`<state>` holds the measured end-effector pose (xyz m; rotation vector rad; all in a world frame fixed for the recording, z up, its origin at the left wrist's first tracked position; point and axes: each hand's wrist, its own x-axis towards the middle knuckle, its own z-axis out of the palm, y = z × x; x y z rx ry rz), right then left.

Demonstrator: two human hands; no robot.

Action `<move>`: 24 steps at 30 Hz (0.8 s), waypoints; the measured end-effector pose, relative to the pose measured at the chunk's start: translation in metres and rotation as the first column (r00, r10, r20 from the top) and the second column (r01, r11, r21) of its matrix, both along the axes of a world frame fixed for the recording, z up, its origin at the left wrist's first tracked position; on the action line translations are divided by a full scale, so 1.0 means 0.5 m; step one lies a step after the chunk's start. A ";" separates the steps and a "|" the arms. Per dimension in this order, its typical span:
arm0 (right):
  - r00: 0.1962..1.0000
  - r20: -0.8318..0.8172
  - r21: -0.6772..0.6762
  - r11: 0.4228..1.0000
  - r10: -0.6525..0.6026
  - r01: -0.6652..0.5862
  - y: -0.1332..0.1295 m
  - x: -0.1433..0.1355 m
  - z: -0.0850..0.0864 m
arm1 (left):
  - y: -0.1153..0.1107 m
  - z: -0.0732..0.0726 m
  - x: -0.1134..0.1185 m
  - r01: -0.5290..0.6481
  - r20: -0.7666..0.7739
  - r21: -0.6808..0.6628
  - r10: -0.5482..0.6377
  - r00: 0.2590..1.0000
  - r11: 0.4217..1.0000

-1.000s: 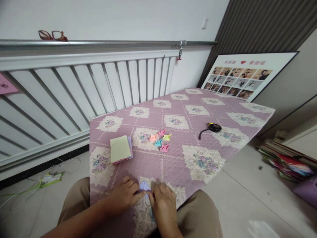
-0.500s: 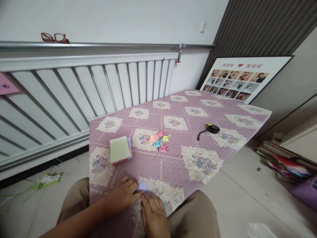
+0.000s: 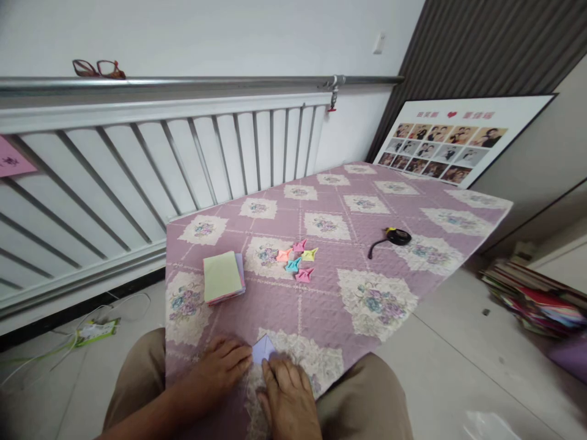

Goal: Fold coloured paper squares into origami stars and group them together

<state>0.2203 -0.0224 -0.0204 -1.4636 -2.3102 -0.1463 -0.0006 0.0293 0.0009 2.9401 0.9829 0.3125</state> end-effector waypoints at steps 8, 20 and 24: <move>1.000 -0.015 0.052 0.999 0.017 -0.016 -0.005 0.048 -0.016 | -0.009 -0.031 -0.015 -0.091 0.067 0.037 0.088 0.994 0.995; 0.995 -0.101 -0.383 0.922 0.025 -0.062 0.087 0.056 0.073 | 0.040 0.011 0.031 -0.224 -0.103 -0.150 0.210 0.972 0.963; 0.997 0.001 -0.324 0.943 0.082 -0.078 0.087 0.058 0.064 | 0.048 0.008 0.030 -0.210 -0.114 -0.129 0.196 0.974 0.969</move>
